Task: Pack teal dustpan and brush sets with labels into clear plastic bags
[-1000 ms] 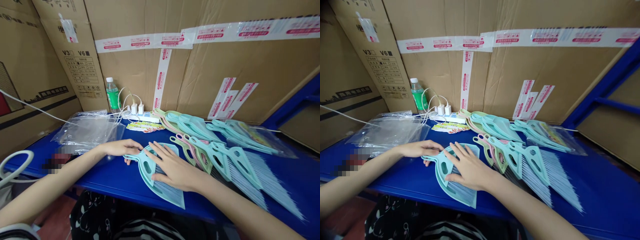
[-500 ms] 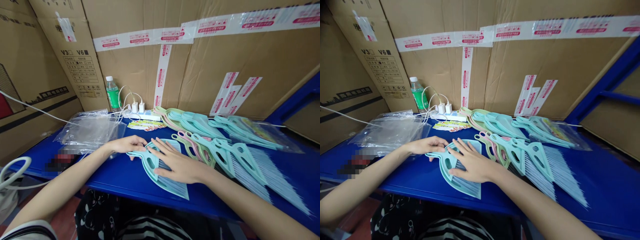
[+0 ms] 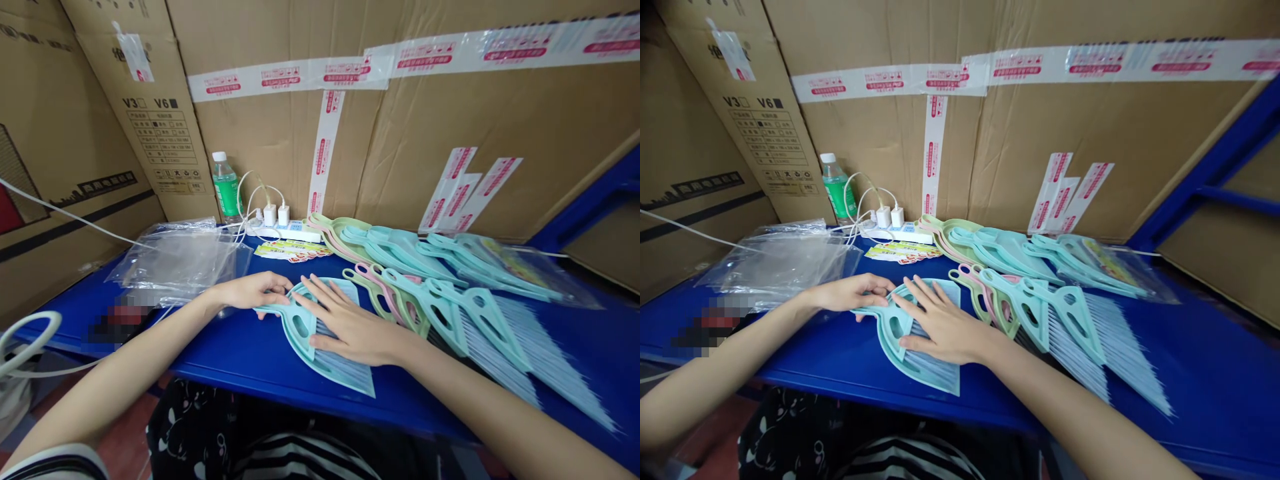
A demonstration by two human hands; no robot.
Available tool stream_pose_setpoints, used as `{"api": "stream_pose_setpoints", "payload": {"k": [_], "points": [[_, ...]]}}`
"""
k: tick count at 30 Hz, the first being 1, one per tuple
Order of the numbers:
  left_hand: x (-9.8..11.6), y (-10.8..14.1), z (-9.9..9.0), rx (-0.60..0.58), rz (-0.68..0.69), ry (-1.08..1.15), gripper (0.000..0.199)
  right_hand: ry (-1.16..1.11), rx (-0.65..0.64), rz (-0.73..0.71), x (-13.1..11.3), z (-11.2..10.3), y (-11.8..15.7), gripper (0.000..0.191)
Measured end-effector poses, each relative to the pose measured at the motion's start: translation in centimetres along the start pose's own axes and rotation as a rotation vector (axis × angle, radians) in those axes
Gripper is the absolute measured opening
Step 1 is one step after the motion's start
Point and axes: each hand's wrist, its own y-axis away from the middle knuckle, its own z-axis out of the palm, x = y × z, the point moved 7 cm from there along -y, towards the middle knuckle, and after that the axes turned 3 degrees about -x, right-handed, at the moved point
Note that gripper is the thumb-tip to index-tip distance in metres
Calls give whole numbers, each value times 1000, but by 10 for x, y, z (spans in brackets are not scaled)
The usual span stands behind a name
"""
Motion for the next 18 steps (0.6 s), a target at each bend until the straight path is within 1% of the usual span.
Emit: {"api": "stream_pose_setpoints", "payload": {"k": [5,10,14,16,18], "points": [[3,0,0,-2,17,-52,31,23,-31,23,-1,0,-2,73],[0,3,-7,4,23,-165,29,44,1,9,-3,-1,-6,72],[-1,11,-15,-19,-38,-220,29,62,8,4,-4,-3,-4,70],[0,17,-18,-47,-77,-237,29,49,-17,38,-2,-4,-2,72],[4,22,-21,-39,-87,-321,28,26,-59,70,-1,-3,0,75]]}}
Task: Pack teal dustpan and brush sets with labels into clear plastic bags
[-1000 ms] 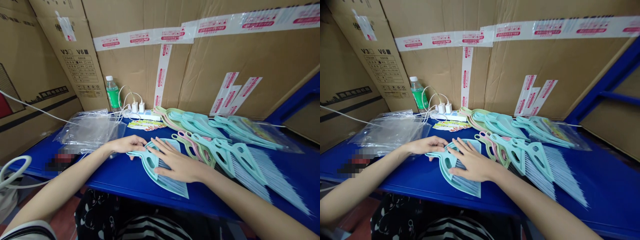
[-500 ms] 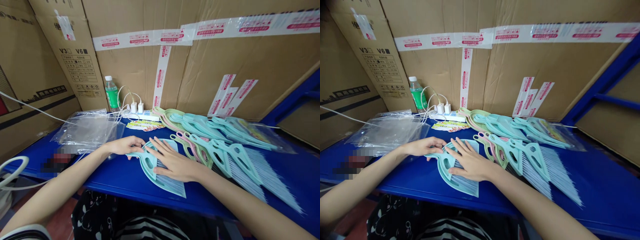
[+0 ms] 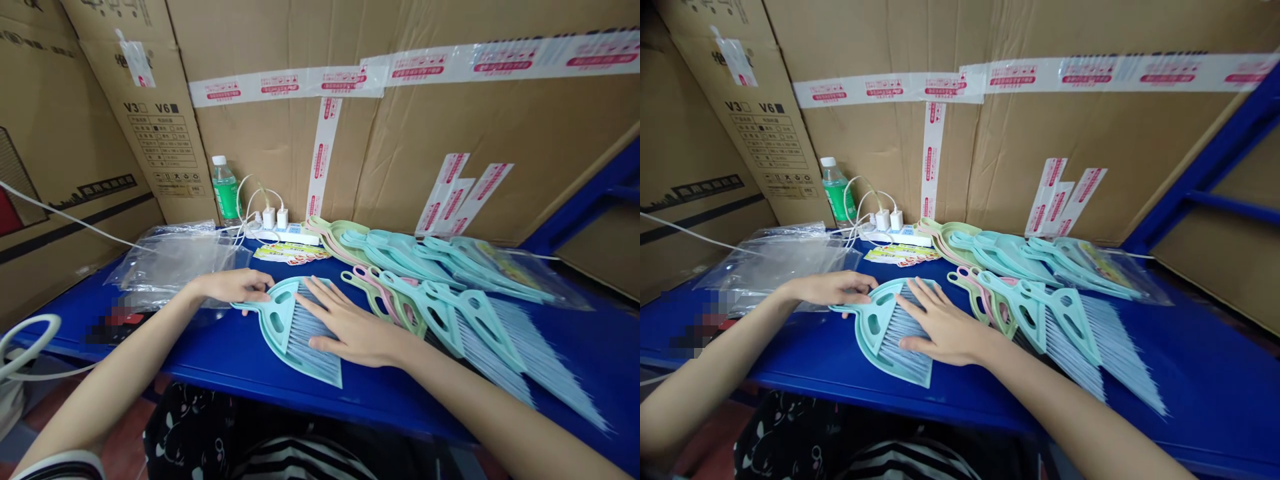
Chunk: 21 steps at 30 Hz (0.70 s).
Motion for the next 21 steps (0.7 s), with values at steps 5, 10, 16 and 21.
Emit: {"api": "stream_pose_setpoints", "payload": {"k": [5,10,16,21], "points": [[11,2,-17,246,18,-326,25,-29,-38,18,1,3,1,79],[24,-22,-30,454,69,-583,24,-24,-17,13,3,4,0,83],[30,-88,-24,247,87,-743,34,27,15,44,2,1,-1,89],[28,-126,-15,117,52,-804,36,91,10,47,0,1,-2,89]]}}
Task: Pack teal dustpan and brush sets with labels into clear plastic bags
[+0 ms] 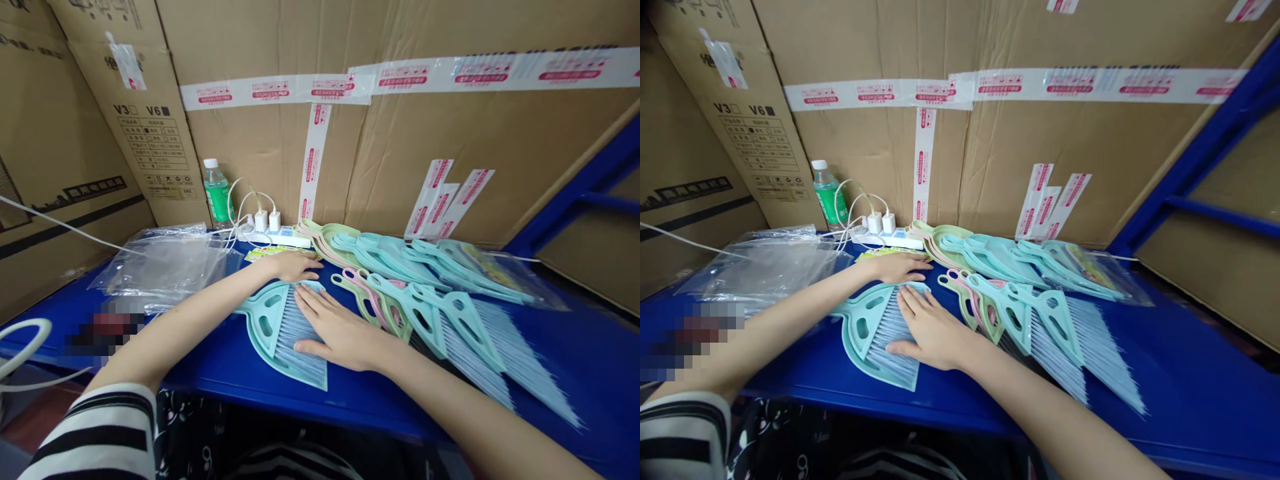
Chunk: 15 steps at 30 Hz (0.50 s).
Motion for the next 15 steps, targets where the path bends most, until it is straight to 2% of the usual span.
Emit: {"api": "stream_pose_setpoints", "payload": {"k": [4,9,15], "points": [[3,-5,1,-11,-15,-12,37,39,8,3,2,0,0,88],[0,7,-8,-2,-65,-46,44,46,51,-31,4,1,0,88],[-2,26,-20,18,-53,-54,26,39,45,-39,3,-1,0,86]]}}
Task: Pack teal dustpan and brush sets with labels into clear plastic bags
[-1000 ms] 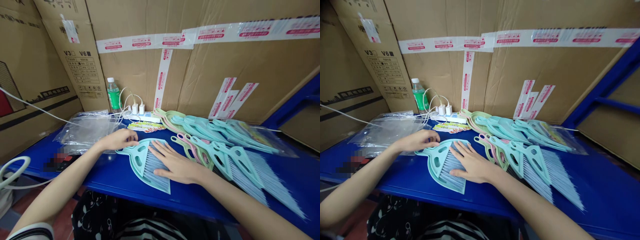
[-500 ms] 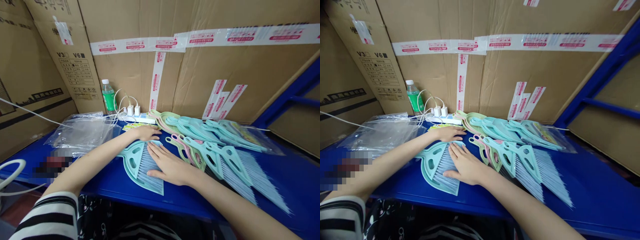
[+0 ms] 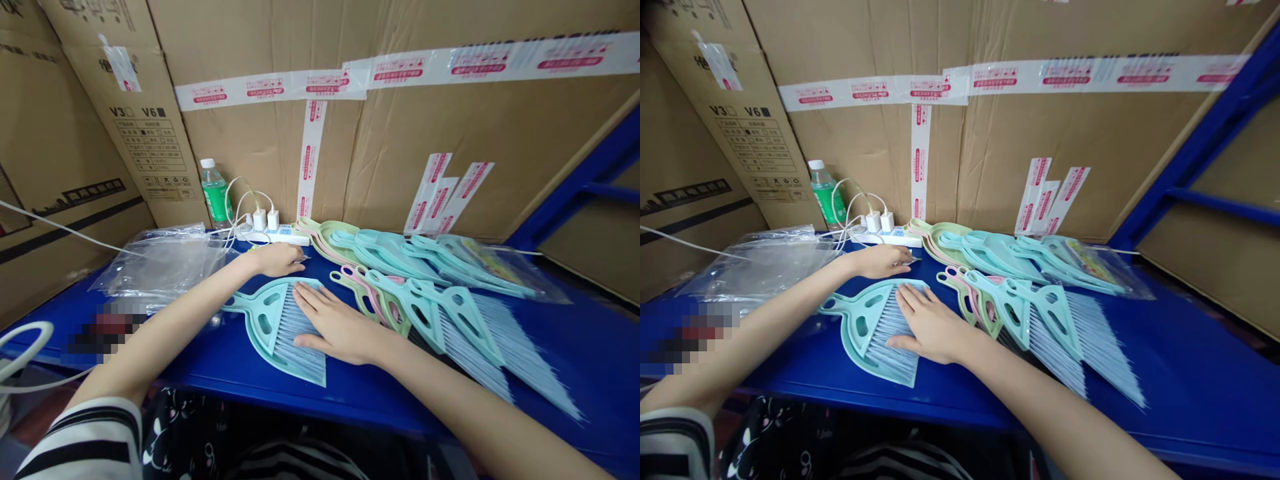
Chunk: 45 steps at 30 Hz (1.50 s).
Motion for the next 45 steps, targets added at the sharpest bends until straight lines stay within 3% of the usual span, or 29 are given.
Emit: {"api": "stream_pose_setpoints", "payload": {"k": [5,12,15,19,22,25,36,45], "points": [[4,19,-8,132,24,-19,26,-20,-47,15,2,-1,1,82],[5,63,-23,428,-140,-148,22,-67,-74,-33,10,1,2,75],[17,81,-24,497,-5,8,23,-26,-32,-18,10,-5,4,67],[44,91,-20,386,242,191,30,64,119,101,18,-20,8,44],[60,92,-19,329,315,256,31,147,204,213,25,-29,10,42],[73,92,-14,280,378,322,27,208,205,251,28,-29,8,42],[88,86,1,141,455,591,27,180,185,81,20,-18,7,52],[89,82,7,108,460,717,24,175,147,81,25,-8,7,57]]}}
